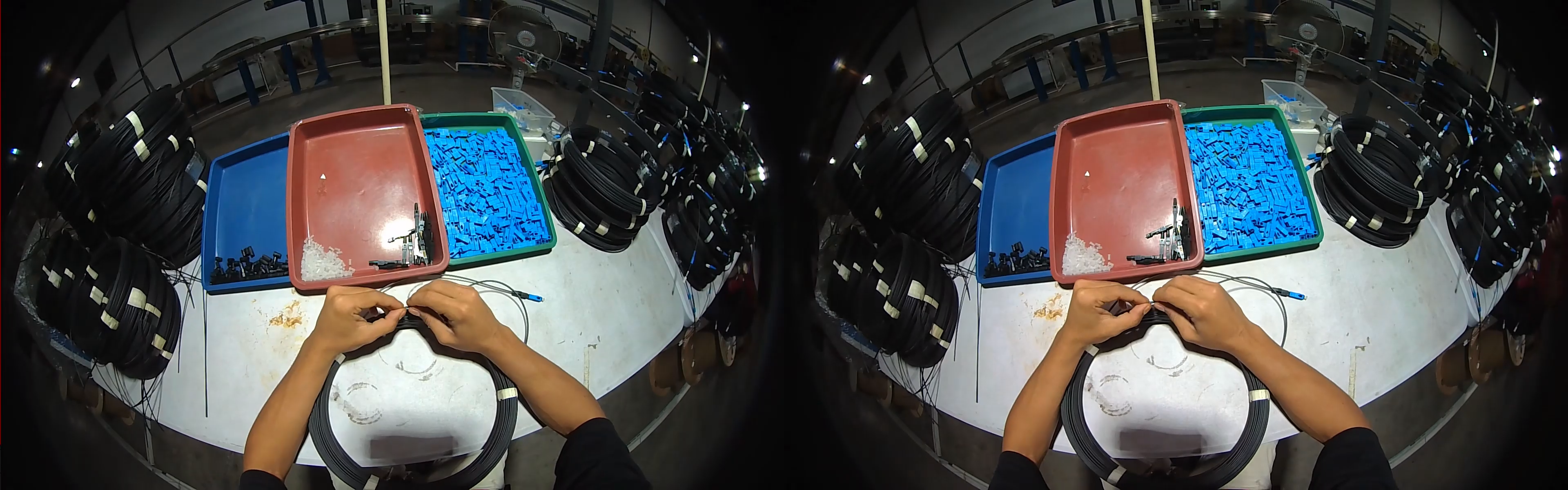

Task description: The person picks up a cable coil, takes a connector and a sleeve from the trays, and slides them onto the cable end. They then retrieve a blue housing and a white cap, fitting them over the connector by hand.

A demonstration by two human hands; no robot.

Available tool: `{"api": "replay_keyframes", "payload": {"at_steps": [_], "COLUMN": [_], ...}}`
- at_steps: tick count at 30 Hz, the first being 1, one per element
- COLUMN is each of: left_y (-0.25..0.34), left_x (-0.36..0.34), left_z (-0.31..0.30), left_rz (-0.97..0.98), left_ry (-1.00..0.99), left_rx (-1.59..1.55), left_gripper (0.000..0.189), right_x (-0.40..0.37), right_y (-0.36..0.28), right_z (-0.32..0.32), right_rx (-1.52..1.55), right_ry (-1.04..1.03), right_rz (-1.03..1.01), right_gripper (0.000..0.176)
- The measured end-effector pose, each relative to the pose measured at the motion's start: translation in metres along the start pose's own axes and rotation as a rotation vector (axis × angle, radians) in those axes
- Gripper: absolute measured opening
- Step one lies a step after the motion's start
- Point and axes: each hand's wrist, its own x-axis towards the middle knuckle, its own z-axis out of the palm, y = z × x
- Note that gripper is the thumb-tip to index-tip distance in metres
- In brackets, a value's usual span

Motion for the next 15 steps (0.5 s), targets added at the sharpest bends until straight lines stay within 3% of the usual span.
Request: {"api": "replay_keyframes", "payload": {"at_steps": [3,5,8,9,13,15], "left_y": [0.001,0.001,0.000,-0.002,-0.032,-0.059], "left_x": [0.001,0.003,0.016,0.028,0.068,0.080], "left_z": [-0.001,-0.002,-0.008,-0.010,-0.014,-0.007], "left_rz": [0.029,0.080,-0.205,-0.153,-0.226,-0.064], "left_ry": [-0.033,0.100,0.190,0.209,0.000,-0.102], "left_rx": [0.079,0.035,0.034,0.084,0.214,0.378], "left_gripper": [0.013,0.013,0.012,0.015,0.018,0.021], "right_x": [0.000,0.000,0.000,-0.001,-0.001,-0.002], "right_y": [0.000,0.000,0.001,0.001,0.003,0.004], "right_z": [-0.001,-0.001,-0.001,-0.001,-0.002,-0.001], "right_rx": [0.043,0.022,-0.009,-0.019,-0.028,-0.019], "right_ry": [-0.026,-0.037,-0.047,-0.060,-0.109,-0.107], "right_rz": [0.036,0.054,0.027,0.021,0.032,0.029], "right_gripper": [0.015,0.012,0.011,0.011,0.012,0.011]}}
